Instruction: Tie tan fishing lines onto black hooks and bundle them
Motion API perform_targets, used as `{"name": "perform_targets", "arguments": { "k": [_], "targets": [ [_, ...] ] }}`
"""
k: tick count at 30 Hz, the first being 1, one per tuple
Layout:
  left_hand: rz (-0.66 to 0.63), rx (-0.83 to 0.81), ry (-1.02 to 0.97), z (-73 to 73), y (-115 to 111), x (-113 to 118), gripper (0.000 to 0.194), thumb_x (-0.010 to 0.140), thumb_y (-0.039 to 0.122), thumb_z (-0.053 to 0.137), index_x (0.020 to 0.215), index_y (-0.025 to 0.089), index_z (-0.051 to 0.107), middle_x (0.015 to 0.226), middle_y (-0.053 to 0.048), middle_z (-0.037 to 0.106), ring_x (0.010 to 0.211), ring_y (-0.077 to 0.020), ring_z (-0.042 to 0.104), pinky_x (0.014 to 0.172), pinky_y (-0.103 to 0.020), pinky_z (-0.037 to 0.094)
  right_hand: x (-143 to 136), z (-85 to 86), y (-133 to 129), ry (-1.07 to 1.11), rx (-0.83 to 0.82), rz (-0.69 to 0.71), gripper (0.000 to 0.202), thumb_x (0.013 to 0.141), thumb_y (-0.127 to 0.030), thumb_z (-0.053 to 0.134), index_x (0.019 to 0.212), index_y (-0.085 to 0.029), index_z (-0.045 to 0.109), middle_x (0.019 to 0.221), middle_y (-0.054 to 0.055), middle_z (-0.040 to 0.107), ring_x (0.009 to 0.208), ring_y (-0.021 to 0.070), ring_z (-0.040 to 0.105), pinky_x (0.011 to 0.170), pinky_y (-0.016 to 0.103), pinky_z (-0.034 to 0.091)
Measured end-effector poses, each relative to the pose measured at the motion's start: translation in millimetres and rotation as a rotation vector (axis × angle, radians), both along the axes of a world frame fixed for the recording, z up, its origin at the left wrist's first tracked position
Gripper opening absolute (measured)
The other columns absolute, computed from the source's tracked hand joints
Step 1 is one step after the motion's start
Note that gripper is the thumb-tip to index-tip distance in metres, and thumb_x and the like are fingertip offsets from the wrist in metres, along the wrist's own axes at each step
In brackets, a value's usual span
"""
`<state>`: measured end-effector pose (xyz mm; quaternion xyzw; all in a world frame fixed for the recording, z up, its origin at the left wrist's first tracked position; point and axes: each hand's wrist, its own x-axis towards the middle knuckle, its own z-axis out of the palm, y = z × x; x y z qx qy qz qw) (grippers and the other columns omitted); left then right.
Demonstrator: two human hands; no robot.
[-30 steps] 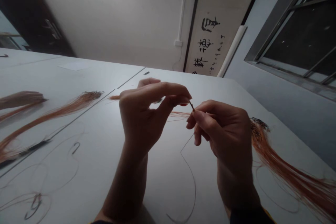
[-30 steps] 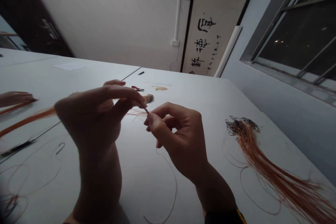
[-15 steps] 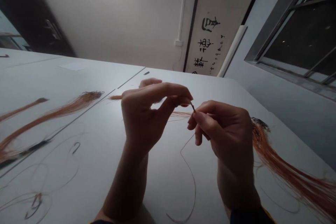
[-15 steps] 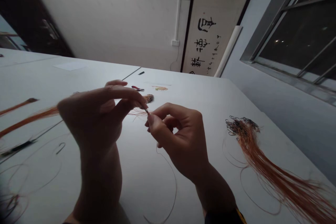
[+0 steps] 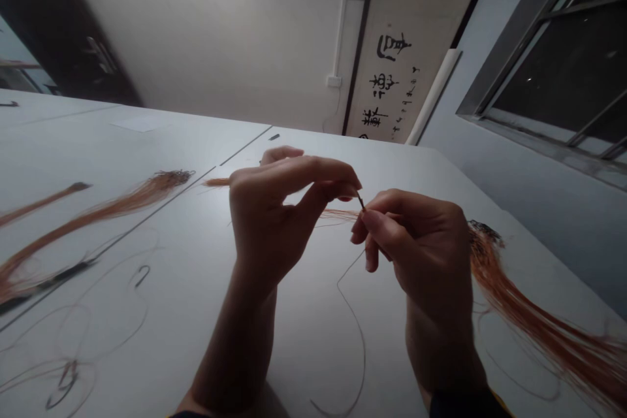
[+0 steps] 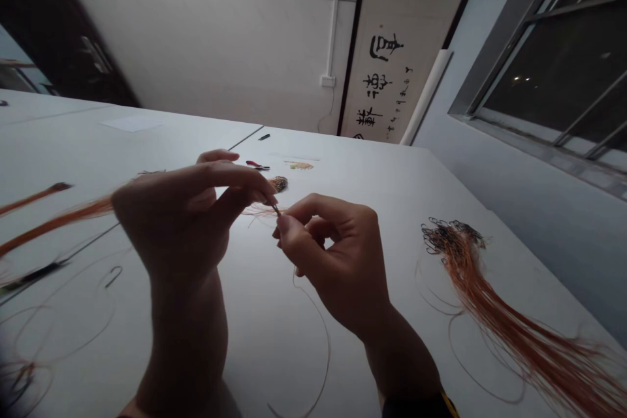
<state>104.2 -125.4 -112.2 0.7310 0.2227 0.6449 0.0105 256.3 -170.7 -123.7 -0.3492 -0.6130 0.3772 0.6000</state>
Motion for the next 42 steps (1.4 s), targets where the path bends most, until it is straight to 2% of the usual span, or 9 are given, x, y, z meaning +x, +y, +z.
{"name": "perform_targets", "arguments": {
  "k": [6, 11, 17, 22, 27, 29, 36, 39, 42],
  "targets": [
    [-0.039, -0.027, -0.014, -0.3, 0, 2, 0.024, 0.086, 0.008, 0.065, 0.077, 0.029, 0.071, 0.064, 0.01, 0.068, 0.059, -0.0106, 0.062, 0.08, -0.038, 0.053, -1, -0.3, -1, -0.033, 0.015, -0.029, 0.019, 0.083, -0.011, 0.063, 0.066, -0.018, 0.066, 0.063, -0.002, 0.065, 0.044, 0.0073, 0.053, 0.04, 0.02, 0.046],
    [-0.006, -0.01, 0.011, -0.4, 0, 1, 0.023, 0.086, 0.01, 0.066, 0.079, 0.031, 0.071, 0.065, 0.01, 0.069, 0.057, -0.0103, 0.061, 0.085, -0.04, 0.053, -1, 0.8, 1, -0.038, 0.008, -0.027, 0.018, 0.082, -0.011, 0.062, 0.066, -0.018, 0.066, 0.062, -0.003, 0.064, 0.044, 0.0076, 0.053, 0.041, 0.021, 0.045],
    [-0.052, -0.038, 0.002, -0.3, -1, 0, 0.027, 0.084, 0.005, 0.065, 0.076, 0.03, 0.071, 0.062, 0.01, 0.066, 0.058, -0.0113, 0.062, 0.079, -0.038, 0.054, -1, 1.1, -4, -0.122, 0.049, -0.082, 0.019, 0.084, -0.016, 0.062, 0.065, -0.018, 0.065, 0.064, -0.001, 0.065, 0.046, 0.0085, 0.053, 0.043, 0.023, 0.041],
    [-0.118, -0.116, 0.103, -4.3, 17, -2, 0.02, 0.083, 0.007, 0.067, 0.076, 0.026, 0.071, 0.067, 0.008, 0.069, 0.065, -0.0097, 0.064, 0.072, -0.03, 0.054, 10, -2.9, 6, -0.309, 0.123, -0.129, 0.019, 0.089, -0.022, 0.062, 0.071, -0.019, 0.068, 0.07, -0.002, 0.067, 0.055, 0.0102, 0.059, 0.051, 0.024, 0.044],
    [-0.126, -0.288, 0.31, -11.5, 40, -5, 0.014, 0.084, 0.009, 0.066, 0.081, 0.021, 0.073, 0.07, 0.005, 0.072, 0.067, -0.0093, 0.069, 0.067, -0.023, 0.054, 24, -2.0, 13, -0.336, 0.23, -0.519, 0.007, 0.081, -0.028, 0.075, 0.085, -0.022, 0.074, 0.082, -0.003, 0.073, 0.066, 0.0117, 0.066, 0.06, 0.024, 0.048],
    [-0.111, -0.274, 0.333, -13.0, 41, -3, 0.011, 0.085, 0.013, 0.067, 0.086, 0.022, 0.073, 0.07, 0.006, 0.072, 0.066, -0.0084, 0.068, 0.071, -0.023, 0.054, 24, -2.5, 13, -0.34, 0.248, -0.571, 0.002, 0.08, -0.023, 0.075, 0.081, -0.022, 0.073, 0.08, -0.004, 0.072, 0.062, 0.0107, 0.065, 0.057, 0.024, 0.047],
    [-0.069, -0.163, 0.506, -13.0, 26, 5, 0.017, 0.091, 0.025, 0.065, 0.108, 0.026, 0.065, 0.069, 0.008, 0.069, 0.068, -0.0095, 0.065, 0.085, -0.031, 0.048, 24, -8.5, 20, -0.507, 0.186, -0.387, 0.004, 0.086, -0.024, 0.07, 0.085, -0.022, 0.072, 0.068, -0.005, 0.068, 0.052, 0.0095, 0.059, 0.052, 0.025, 0.042],
    [-0.052, -0.164, 0.549, -10.7, 21, 6, 0.029, 0.093, 0.023, 0.062, 0.121, 0.027, 0.059, 0.071, 0.008, 0.069, 0.072, -0.0108, 0.065, 0.092, -0.035, 0.044, 31, -7.8, 21, -0.517, 0.157, -0.331, 0.006, 0.086, -0.026, 0.07, 0.082, -0.022, 0.072, 0.065, -0.005, 0.067, 0.052, 0.0096, 0.059, 0.049, 0.025, 0.04],
    [-0.046, -0.134, 0.591, -8.8, 17, 5, 0.035, 0.094, 0.019, 0.06, 0.129, 0.026, 0.054, 0.072, 0.009, 0.07, 0.071, -0.0104, 0.064, 0.09, -0.034, 0.044, 37, -5.0, 19, -0.55, 0.147, -0.258, 0.006, 0.087, -0.025, 0.07, 0.083, -0.022, 0.072, 0.061, -0.006, 0.064, 0.05, 0.0076, 0.056, 0.05, 0.023, 0.04]
  ]
}}
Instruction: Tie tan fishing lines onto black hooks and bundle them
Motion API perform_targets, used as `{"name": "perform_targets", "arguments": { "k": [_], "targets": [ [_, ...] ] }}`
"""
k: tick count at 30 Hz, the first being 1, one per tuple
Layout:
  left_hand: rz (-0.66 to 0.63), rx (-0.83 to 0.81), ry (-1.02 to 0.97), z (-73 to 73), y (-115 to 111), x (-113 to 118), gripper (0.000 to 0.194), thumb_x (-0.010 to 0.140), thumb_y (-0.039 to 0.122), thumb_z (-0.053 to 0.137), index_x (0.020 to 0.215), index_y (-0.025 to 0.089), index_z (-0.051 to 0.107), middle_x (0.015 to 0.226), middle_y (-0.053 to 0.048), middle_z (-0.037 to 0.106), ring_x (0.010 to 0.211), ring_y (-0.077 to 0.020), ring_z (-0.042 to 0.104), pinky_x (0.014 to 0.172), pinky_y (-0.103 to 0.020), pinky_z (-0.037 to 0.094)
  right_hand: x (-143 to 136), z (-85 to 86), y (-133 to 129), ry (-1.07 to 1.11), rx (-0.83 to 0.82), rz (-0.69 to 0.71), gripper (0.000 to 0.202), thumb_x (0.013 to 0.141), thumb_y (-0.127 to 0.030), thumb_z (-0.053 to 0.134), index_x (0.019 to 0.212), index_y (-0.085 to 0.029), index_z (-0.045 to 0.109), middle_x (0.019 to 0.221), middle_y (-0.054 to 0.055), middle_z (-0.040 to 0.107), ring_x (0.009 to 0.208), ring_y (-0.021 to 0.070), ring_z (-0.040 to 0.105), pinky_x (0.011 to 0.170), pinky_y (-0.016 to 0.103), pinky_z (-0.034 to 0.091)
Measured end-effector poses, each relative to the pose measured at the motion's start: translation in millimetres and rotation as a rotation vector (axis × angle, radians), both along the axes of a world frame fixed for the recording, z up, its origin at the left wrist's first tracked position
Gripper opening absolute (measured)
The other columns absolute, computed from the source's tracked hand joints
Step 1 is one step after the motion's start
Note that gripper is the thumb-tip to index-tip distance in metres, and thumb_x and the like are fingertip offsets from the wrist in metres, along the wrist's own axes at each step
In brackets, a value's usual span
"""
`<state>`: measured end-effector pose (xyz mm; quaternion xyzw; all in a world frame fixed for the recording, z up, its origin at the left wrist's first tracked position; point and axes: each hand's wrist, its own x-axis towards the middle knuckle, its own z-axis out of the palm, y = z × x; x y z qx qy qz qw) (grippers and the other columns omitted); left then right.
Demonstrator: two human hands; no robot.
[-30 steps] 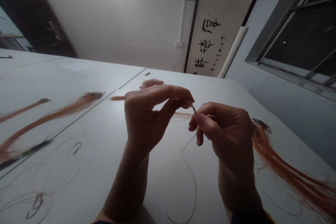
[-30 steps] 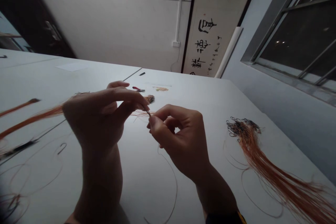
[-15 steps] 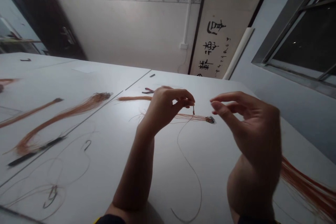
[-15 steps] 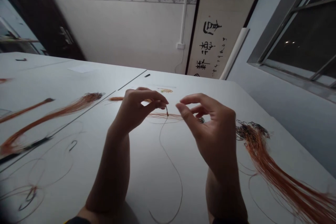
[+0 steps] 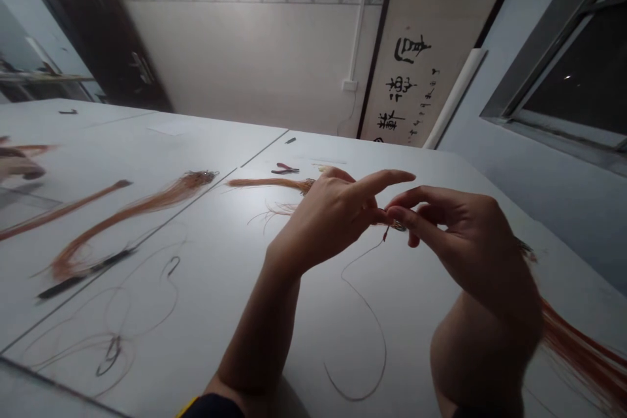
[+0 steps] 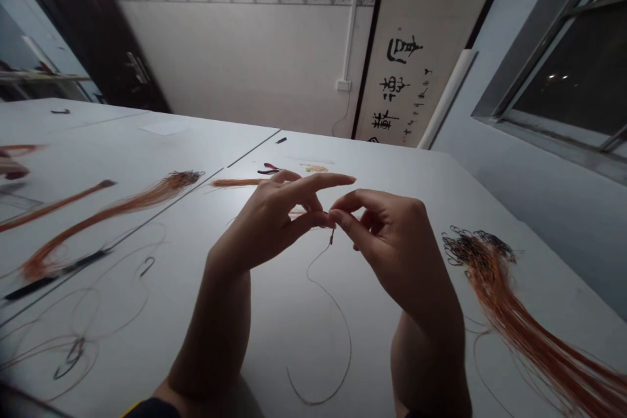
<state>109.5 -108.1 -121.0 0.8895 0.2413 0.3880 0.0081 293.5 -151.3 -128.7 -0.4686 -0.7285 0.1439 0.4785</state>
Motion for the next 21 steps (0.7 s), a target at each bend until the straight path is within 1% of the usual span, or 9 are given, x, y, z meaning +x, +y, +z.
{"name": "perform_targets", "arguments": {
  "k": [3, 6, 12, 18, 21],
  "targets": [
    [-0.006, 0.002, 0.028, 0.5, -3, 0, 0.038, 0.094, 0.019, 0.06, 0.131, 0.026, 0.052, 0.071, 0.009, 0.07, 0.07, -0.0106, 0.063, 0.088, -0.034, 0.045, 5, 2.7, -1, -0.025, -0.028, 0.034, 0.01, 0.087, -0.03, 0.07, 0.081, -0.022, 0.073, 0.057, -0.006, 0.062, 0.049, 0.007, 0.055, 0.05, 0.022, 0.039],
    [-0.013, -0.012, 0.038, 0.3, -4, 0, 0.041, 0.094, 0.019, 0.06, 0.133, 0.027, 0.052, 0.07, 0.009, 0.07, 0.069, -0.0105, 0.062, 0.087, -0.033, 0.045, 7, 3.7, -2, -0.047, -0.058, 0.052, 0.013, 0.088, -0.032, 0.069, 0.08, -0.022, 0.073, 0.059, -0.005, 0.063, 0.052, 0.0081, 0.056, 0.051, 0.023, 0.04],
    [-0.036, -0.026, 0.045, 0.7, -6, 1, 0.042, 0.093, 0.018, 0.06, 0.134, 0.027, 0.052, 0.068, 0.008, 0.069, 0.066, -0.0107, 0.062, 0.083, -0.032, 0.046, 9, 4.1, -3, -0.073, -0.066, 0.07, 0.014, 0.089, -0.03, 0.066, 0.08, -0.022, 0.072, 0.057, -0.006, 0.059, 0.051, 0.0087, 0.055, 0.05, 0.023, 0.04],
    [-0.023, -0.036, 0.072, 0.2, -7, 2, 0.042, 0.094, 0.018, 0.059, 0.134, 0.027, 0.051, 0.072, 0.008, 0.07, 0.065, -0.0102, 0.061, 0.084, -0.032, 0.045, 12, 4.3, -3, -0.148, -0.033, 0.098, 0.007, 0.087, -0.025, 0.067, 0.082, -0.023, 0.072, 0.061, -0.007, 0.062, 0.05, 0.0067, 0.053, 0.051, 0.023, 0.039],
    [0.014, -0.03, 0.09, -1.4, -8, 4, 0.04, 0.094, 0.021, 0.06, 0.132, 0.029, 0.052, 0.072, 0.009, 0.07, 0.066, -0.0102, 0.061, 0.086, -0.033, 0.044, 12, 3.4, -2, -0.165, -0.041, 0.101, 0.008, 0.087, -0.025, 0.067, 0.081, -0.023, 0.071, 0.06, -0.007, 0.06, 0.049, 0.0059, 0.051, 0.05, 0.022, 0.039]
  ]
}}
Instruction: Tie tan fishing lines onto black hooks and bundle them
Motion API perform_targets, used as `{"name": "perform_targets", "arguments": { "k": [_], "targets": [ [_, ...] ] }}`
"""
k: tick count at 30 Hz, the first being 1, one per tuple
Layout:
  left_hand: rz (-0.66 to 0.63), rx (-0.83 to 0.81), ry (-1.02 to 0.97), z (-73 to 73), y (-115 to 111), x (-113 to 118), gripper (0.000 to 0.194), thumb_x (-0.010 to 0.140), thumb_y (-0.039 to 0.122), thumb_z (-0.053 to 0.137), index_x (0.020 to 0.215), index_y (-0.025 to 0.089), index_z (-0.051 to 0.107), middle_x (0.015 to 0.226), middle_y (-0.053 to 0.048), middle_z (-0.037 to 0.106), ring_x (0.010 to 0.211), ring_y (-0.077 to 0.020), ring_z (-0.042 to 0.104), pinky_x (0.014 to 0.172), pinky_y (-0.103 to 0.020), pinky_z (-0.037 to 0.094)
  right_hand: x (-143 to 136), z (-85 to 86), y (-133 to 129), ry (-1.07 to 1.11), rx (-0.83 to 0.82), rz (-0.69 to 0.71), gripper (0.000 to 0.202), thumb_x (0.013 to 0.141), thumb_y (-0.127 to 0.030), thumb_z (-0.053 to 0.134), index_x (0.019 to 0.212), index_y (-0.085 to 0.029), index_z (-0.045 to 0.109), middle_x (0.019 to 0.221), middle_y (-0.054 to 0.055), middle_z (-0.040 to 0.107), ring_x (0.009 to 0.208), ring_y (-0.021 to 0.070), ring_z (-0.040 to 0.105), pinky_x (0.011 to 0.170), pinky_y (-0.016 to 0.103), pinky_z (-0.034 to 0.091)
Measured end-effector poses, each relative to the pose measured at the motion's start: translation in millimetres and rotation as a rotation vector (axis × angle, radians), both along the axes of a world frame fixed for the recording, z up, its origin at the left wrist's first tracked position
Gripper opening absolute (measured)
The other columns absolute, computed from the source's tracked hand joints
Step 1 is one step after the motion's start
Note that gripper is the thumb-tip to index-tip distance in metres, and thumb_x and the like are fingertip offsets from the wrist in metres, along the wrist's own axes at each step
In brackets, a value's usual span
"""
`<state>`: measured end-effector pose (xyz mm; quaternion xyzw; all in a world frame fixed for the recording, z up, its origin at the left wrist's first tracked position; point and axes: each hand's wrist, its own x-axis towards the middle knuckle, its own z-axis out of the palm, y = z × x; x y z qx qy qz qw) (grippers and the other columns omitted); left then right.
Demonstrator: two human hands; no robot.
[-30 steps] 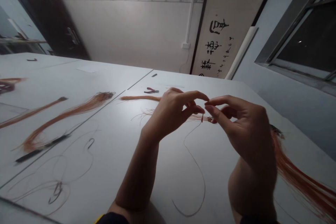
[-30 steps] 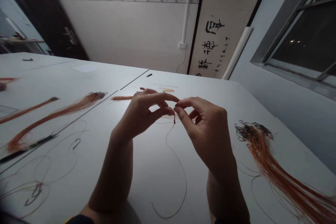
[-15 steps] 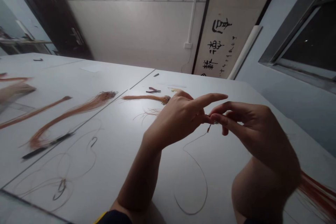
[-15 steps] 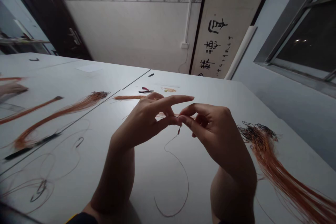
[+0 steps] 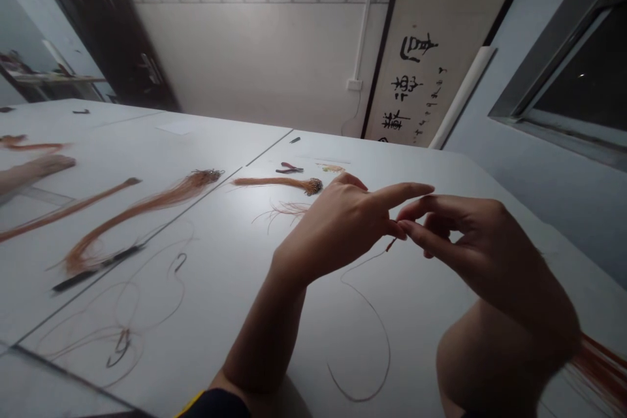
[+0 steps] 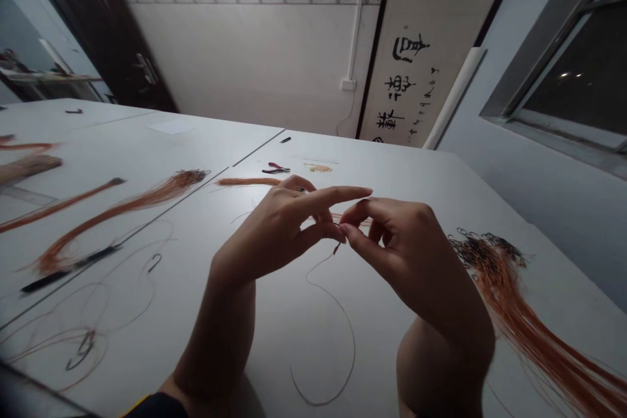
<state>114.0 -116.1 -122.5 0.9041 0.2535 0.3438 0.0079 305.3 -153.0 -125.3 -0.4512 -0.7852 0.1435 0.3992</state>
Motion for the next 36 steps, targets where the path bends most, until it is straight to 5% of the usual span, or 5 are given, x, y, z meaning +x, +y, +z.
{"name": "perform_targets", "arguments": {
  "k": [9, 17, 25, 29, 36],
  "targets": [
    [0.14, -0.135, 0.027, -2.3, 4, 0, 0.072, 0.084, 0.048, 0.07, 0.145, 0.03, 0.037, 0.106, 0.0, 0.07, 0.099, -0.0199, 0.064, 0.092, -0.038, 0.046, -3, 0.9, -1, 0.056, 0.051, -0.098, 0.011, 0.083, -0.023, 0.069, 0.072, -0.02, 0.068, 0.057, -0.007, 0.058, 0.047, 0.0065, 0.051, 0.046, 0.021, 0.037],
    [-0.207, -0.483, 0.027, -7.6, 35, -1, 0.043, 0.094, 0.017, 0.056, 0.136, 0.025, 0.048, 0.076, 0.005, 0.068, 0.074, -0.0081, 0.064, 0.069, -0.02, 0.048, -16, 0.8, 0, 0.348, 0.213, -0.307, 0.009, 0.077, -0.013, 0.068, 0.071, -0.02, 0.068, 0.048, -0.007, 0.053, 0.043, 0.007, 0.047, 0.042, 0.021, 0.032],
    [0.175, -0.554, 0.018, -17.5, 71, -43, 0.018, 0.094, 0.033, 0.053, 0.099, 0.021, 0.065, 0.069, 0.001, 0.063, 0.065, -0.0092, 0.059, 0.057, -0.022, 0.043, 26, -18.1, 73, 0.62, 0.096, -0.322, 0.006, 0.077, -0.021, 0.069, 0.076, -0.016, 0.066, 0.06, -0.003, 0.059, 0.043, 0.0071, 0.05, 0.039, 0.02, 0.032],
    [0.409, -0.642, 0.035, -38.2, 105, -74, 0.02, 0.091, 0.037, 0.058, 0.093, 0.018, 0.065, 0.084, -0.004, 0.065, 0.066, -0.0101, 0.057, 0.054, -0.022, 0.043, 50, -46.5, 128, 0.566, -0.144, -0.414, 0.013, 0.086, -0.019, 0.066, 0.077, -0.011, 0.061, 0.064, -0.002, 0.058, 0.045, 0.0054, 0.05, 0.037, 0.016, 0.029],
    [0.702, -0.835, 0.19, -79.9, 153, -108, 0.025, 0.094, 0.034, 0.059, 0.104, 0.012, 0.062, 0.102, -0.007, 0.064, 0.088, -0.0151, 0.062, 0.08, -0.033, 0.056, 74, -110.1, 185, 0.462, -0.558, -0.544, 0.023, 0.095, -0.031, 0.061, 0.105, -0.01, 0.063, 0.095, 0.005, 0.065, 0.075, 0.0127, 0.064, 0.066, 0.027, 0.056]
  ]
}}
